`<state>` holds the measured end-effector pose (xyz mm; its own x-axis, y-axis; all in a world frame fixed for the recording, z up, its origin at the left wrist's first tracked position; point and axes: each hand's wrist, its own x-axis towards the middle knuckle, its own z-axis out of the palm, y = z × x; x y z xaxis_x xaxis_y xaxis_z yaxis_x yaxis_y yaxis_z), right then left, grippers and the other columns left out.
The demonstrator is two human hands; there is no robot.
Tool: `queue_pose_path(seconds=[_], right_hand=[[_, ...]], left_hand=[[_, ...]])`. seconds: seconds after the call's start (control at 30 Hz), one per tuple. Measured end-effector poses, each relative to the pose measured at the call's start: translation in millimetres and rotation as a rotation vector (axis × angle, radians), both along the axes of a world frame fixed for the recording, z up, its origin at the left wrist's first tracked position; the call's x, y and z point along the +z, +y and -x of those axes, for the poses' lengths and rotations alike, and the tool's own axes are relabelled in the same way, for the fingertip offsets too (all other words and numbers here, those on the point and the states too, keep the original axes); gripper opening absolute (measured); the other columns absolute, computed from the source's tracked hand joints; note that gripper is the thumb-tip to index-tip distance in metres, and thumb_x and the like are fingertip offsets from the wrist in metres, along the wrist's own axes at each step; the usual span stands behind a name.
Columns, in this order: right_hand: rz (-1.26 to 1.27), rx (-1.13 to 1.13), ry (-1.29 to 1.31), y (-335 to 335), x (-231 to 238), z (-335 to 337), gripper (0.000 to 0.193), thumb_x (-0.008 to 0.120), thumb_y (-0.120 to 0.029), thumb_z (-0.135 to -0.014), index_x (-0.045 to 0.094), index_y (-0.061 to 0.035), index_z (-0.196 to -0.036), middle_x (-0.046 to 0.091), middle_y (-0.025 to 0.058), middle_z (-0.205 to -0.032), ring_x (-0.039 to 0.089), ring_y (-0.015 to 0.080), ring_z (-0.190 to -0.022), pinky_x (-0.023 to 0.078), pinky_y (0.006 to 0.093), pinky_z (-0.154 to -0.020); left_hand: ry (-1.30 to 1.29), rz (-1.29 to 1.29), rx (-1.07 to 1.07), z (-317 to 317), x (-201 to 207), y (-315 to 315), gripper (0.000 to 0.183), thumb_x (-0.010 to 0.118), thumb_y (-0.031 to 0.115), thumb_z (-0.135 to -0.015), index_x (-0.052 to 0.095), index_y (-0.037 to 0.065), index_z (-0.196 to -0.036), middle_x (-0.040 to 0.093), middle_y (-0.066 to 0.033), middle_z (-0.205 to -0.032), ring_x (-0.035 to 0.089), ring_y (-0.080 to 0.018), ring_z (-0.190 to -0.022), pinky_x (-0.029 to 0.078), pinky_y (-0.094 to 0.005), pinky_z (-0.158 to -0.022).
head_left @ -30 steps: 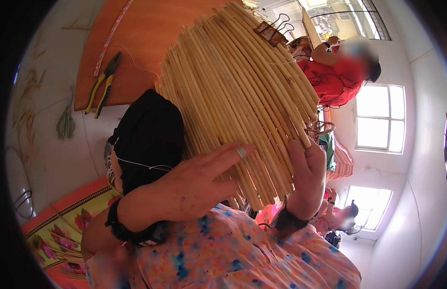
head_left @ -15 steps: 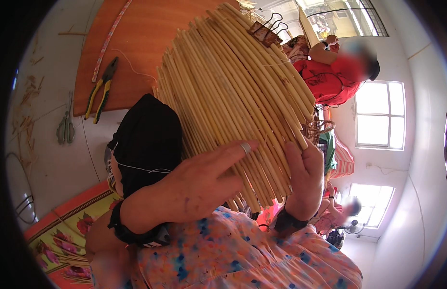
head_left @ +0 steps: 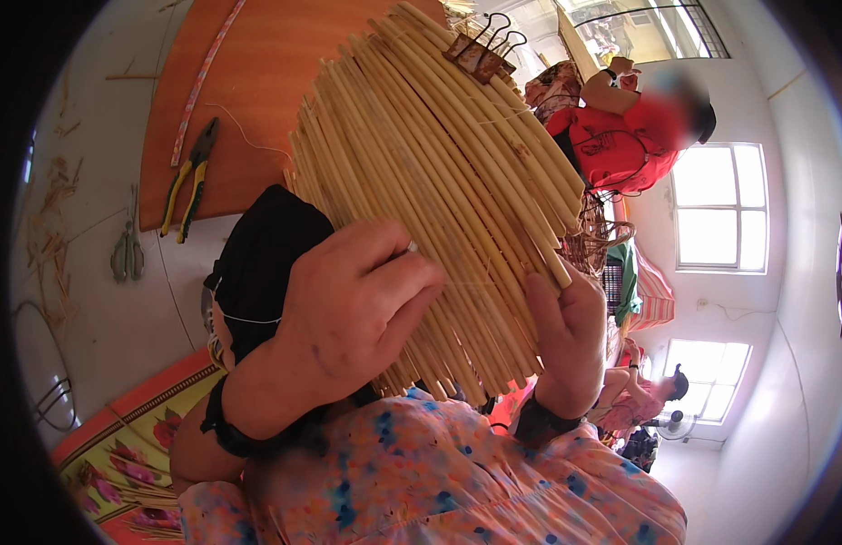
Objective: The person sits on the floor and weaves a bundle of bamboo sticks together using a thin string. They wrap the string around the sticks multiple times to secure them, then use pliers to cut the excess string.
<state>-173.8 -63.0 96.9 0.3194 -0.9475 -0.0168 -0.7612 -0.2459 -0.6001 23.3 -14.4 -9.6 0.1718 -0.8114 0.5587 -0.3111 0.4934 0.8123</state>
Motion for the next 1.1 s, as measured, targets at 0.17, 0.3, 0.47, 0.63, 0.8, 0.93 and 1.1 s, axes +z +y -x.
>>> queue_pose_path(seconds=[0.17,0.3,0.47,0.63,0.8,0.93,1.1], right_hand=[[0.044,0.039,-0.004,1.2,-1.8,-1.5,0.014,0.055,-0.009,-0.097,0.063,0.0022,-0.094,0.041,0.0057,-0.056,0.038,0.0027,-0.056,0.037,0.0281,-0.049],[0.069,0.056,0.040,2.0,-0.1,-2.8,0.014,0.054,-0.007,-0.095,0.064,0.0022,-0.097,0.041,0.0083,-0.054,0.038,0.0036,-0.051,0.036,0.0288,-0.046],[0.058,0.045,0.026,1.7,-2.8,0.5,0.015,0.054,-0.006,-0.094,0.064,0.0025,-0.101,0.040,0.0091,-0.052,0.038,0.0043,-0.047,0.035,0.0288,-0.045],[0.054,0.050,0.018,3.0,-2.2,-2.0,0.014,0.054,-0.006,-0.095,0.063,0.0029,-0.099,0.041,0.0096,-0.053,0.039,0.0047,-0.048,0.035,0.0290,-0.045],[0.051,0.069,-0.014,4.2,-1.7,-4.0,0.012,0.054,-0.007,-0.096,0.061,0.0026,-0.092,0.044,0.0103,-0.056,0.041,0.0058,-0.051,0.036,0.0296,-0.047],[0.039,0.073,-0.048,4.9,-6.3,2.7,0.011,0.056,-0.007,-0.096,0.061,0.0019,-0.092,0.047,0.0100,-0.058,0.042,0.0092,-0.051,0.037,0.0312,-0.048],[0.071,0.191,0.114,11.3,9.0,-15.2,0.012,0.058,-0.007,-0.095,0.061,0.0021,-0.102,0.058,0.0150,-0.065,0.055,0.0291,-0.050,0.044,0.0398,-0.051]], left_hand=[[-0.072,0.072,0.096,0.5,5.7,-8.9,0.017,0.078,-0.002,-0.073,0.068,0.005,-0.084,0.049,-0.0083,-0.077,0.055,-0.0256,-0.066,0.042,-0.0355,-0.056],[-0.080,0.078,0.129,1.6,10.6,-11.4,0.018,0.079,-0.001,-0.073,0.069,0.005,-0.085,0.048,-0.0080,-0.077,0.054,-0.0255,-0.066,0.042,-0.0355,-0.056],[-0.076,0.092,0.150,1.6,12.7,-13.8,0.018,0.079,-0.001,-0.073,0.069,0.005,-0.087,0.048,-0.0075,-0.077,0.055,-0.0250,-0.067,0.042,-0.0355,-0.056],[-0.070,0.096,0.151,1.7,13.9,-14.2,0.018,0.080,-0.001,-0.073,0.069,0.005,-0.088,0.048,-0.0073,-0.076,0.055,-0.0246,-0.067,0.042,-0.0353,-0.056],[-0.080,0.095,0.146,0.8,14.2,-14.3,0.018,0.080,-0.001,-0.073,0.069,0.004,-0.088,0.047,-0.0072,-0.076,0.054,-0.0244,-0.066,0.042,-0.0352,-0.055],[-0.102,0.083,0.136,2.8,17.2,-14.3,0.019,0.080,-0.002,-0.072,0.069,0.004,-0.088,0.047,-0.0076,-0.076,0.054,-0.0248,-0.066,0.042,-0.0354,-0.055],[-0.280,0.088,0.128,-12.2,30.9,-8.0,0.021,0.076,-0.001,-0.069,0.069,0.003,-0.088,0.047,-0.0083,-0.077,0.054,-0.0262,-0.068,0.043,-0.0366,-0.056]])
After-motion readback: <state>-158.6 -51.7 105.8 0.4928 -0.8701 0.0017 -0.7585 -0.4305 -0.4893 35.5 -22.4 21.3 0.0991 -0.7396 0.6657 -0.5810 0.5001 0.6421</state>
